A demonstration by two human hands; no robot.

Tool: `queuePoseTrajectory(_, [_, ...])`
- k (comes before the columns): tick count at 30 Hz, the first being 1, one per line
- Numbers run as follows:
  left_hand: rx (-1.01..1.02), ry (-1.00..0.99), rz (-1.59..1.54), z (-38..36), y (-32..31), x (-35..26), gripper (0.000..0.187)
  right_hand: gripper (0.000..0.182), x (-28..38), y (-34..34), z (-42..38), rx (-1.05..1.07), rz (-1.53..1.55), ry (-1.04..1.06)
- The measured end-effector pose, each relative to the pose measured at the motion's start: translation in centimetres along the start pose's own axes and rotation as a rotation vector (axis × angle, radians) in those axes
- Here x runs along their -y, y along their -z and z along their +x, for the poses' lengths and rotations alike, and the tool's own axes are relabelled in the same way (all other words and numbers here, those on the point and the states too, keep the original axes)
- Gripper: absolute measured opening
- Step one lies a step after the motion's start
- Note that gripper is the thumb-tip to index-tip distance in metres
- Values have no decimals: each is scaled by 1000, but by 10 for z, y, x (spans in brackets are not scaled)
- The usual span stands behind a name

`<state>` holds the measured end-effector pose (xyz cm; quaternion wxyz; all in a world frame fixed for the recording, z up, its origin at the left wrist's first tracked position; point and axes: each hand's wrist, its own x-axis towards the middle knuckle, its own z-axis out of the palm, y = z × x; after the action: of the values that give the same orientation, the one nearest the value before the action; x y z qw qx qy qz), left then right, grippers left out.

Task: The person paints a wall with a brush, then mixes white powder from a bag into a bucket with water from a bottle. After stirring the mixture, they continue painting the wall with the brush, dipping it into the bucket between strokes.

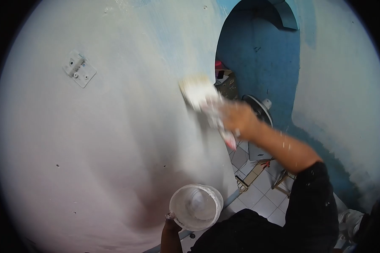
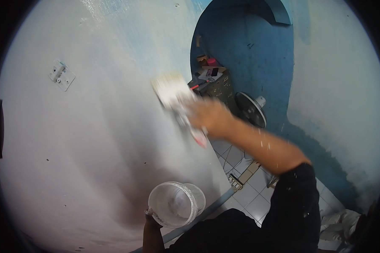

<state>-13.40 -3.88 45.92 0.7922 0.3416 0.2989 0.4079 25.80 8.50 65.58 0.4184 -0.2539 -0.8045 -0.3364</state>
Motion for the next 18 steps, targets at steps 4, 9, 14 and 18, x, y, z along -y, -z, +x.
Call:
queuePoseTrajectory(4, [-61,-9,22,-7,-4,0,85,9,27,11,-40,257,385,-140])
queuePoseTrajectory(9, [-193,3,91,-7,-10,6,86,11,-53,70,59,155,463,-136])
queuePoseTrajectory(14, [-163,-29,110,-4,-7,7,88,5,-121,71,124,-543,-13,204])
queuePoseTrajectory(18, [-119,-29,76,-6,-29,1,88,28,-52,3,11,-208,175,-90])
